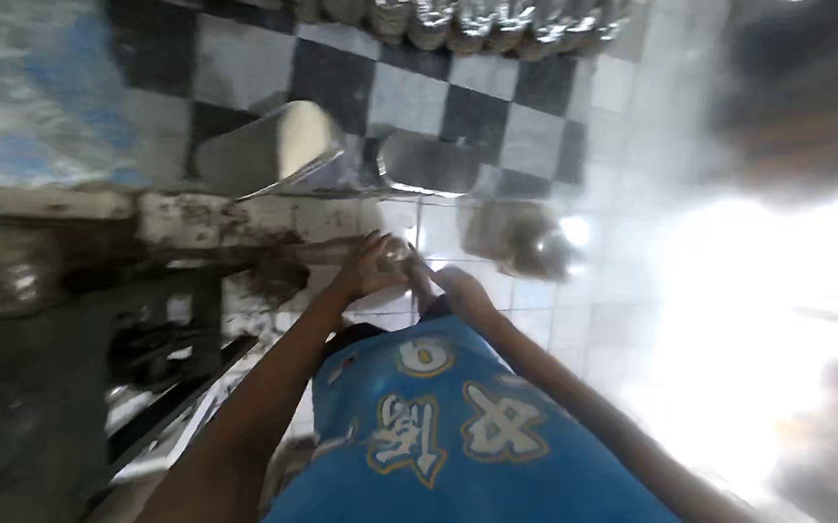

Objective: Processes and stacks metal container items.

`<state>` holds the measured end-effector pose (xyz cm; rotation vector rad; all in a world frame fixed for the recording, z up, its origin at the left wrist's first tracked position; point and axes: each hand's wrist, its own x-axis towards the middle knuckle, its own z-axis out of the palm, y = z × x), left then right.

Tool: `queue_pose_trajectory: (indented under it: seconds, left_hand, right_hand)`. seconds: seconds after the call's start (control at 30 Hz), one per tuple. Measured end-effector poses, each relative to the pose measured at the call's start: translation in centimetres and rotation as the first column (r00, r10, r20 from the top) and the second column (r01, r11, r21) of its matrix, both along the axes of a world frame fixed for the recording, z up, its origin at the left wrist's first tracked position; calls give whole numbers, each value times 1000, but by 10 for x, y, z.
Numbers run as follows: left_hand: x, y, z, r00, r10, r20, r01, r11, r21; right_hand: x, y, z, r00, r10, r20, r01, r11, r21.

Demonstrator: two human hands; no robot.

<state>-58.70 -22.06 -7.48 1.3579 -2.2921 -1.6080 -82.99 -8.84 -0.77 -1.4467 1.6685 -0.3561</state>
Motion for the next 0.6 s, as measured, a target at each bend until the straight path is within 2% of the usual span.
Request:
queue_pose_trajectory:
  seconds: [0.03,0.07,0.13,0.2,0.27,0.3,0.37,0.43,0.53,0.6]
  left_hand:
    - [-14,-5,-41,982,-115,147,126,990,-64]
    - [-24,-9,-71,962,-154,225,178,980,-92]
    - [-42,-16,-106,953,-42,299,109,971,-212]
    - [-58,-24,-111,913,49,406,47,974,-222]
    - [-64,-23,-102,875,28,483,53,987,-154]
    - [-65,-27,-92,862,5,506,56,993,-105]
    - [-54,-34,-73,882,6,470,5,1000,-20]
    - [-30,-38,-43,901,55,430,-49,998,-25]
    - [35,-46,35,906,243,348,-189,965,-181]
    - [92,-50,104,833,476,284,-424,877,-225]
  right_hand:
    - [-33,41,-17,991,-50,-125,72,981,179]
    - [-62,86,-26,975,-74,-209,142,933,331]
    - [-103,169,-22,949,-105,-297,252,817,518]
    - [-127,231,-12,915,-198,-351,377,728,572]
    - [-140,276,-11,875,-295,-383,475,679,560]
    - [-144,282,-17,863,-321,-391,498,671,548]
    - [-145,267,-36,871,-309,-382,479,705,523]
    - [-138,222,-46,906,-245,-344,399,764,507]
    - [-114,130,-44,947,-205,-248,292,870,398]
    - [-92,84,-44,970,-177,-166,220,931,290]
